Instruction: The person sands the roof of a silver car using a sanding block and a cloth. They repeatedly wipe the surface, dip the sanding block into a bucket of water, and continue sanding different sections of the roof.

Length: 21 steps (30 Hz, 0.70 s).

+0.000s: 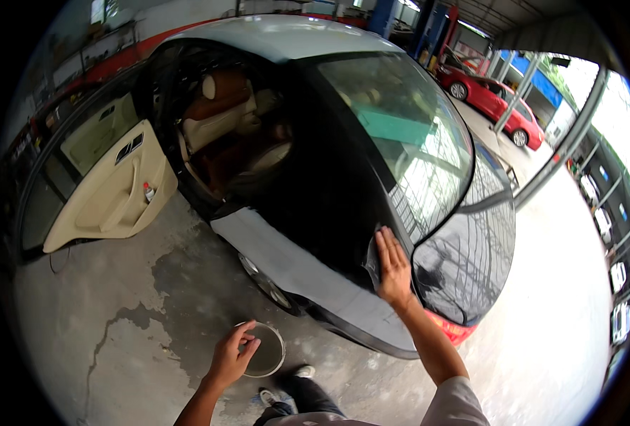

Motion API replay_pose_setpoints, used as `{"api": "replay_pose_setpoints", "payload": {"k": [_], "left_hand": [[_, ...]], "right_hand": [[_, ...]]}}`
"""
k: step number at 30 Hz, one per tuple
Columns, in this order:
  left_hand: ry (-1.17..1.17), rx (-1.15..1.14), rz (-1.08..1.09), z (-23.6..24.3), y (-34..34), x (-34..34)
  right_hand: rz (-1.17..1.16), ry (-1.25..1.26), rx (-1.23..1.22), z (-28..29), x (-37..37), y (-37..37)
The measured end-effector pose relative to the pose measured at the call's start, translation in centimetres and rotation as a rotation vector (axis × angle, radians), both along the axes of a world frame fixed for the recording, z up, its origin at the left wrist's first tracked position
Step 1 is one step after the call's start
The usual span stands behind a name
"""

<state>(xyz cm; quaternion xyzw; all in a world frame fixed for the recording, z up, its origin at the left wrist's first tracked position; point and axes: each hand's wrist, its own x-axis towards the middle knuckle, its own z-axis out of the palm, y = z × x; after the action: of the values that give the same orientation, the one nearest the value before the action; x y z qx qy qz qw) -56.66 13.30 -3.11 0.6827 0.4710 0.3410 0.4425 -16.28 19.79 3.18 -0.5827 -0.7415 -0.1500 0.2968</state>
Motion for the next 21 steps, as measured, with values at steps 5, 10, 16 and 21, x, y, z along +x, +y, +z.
{"api": "replay_pose_setpoints", "payload": {"k": [5, 10, 16, 21], "left_hand": [[0.004, -0.219, 0.18, -4.9, -1.4, -5.5], [0.008, -0.225, 0.221, -6.5, 0.9, -6.6], [-0.031, -0.225, -0.038, -2.7, 9.8, -5.6], [-0.019, -0.349, -0.161, -8.0, 16.2, -10.1]], "right_hand": [[-0.297, -0.65, -0.174, -0.5, 0.3, 12.0], [-0.317, -0.761, -0.154, 6.8, -6.9, 25.5], [-0.226, -0.748, -0.125, 6.7, -8.1, 28.5], [-0.193, -0.493, -0.3, 2.4, -7.6, 21.5]]}}
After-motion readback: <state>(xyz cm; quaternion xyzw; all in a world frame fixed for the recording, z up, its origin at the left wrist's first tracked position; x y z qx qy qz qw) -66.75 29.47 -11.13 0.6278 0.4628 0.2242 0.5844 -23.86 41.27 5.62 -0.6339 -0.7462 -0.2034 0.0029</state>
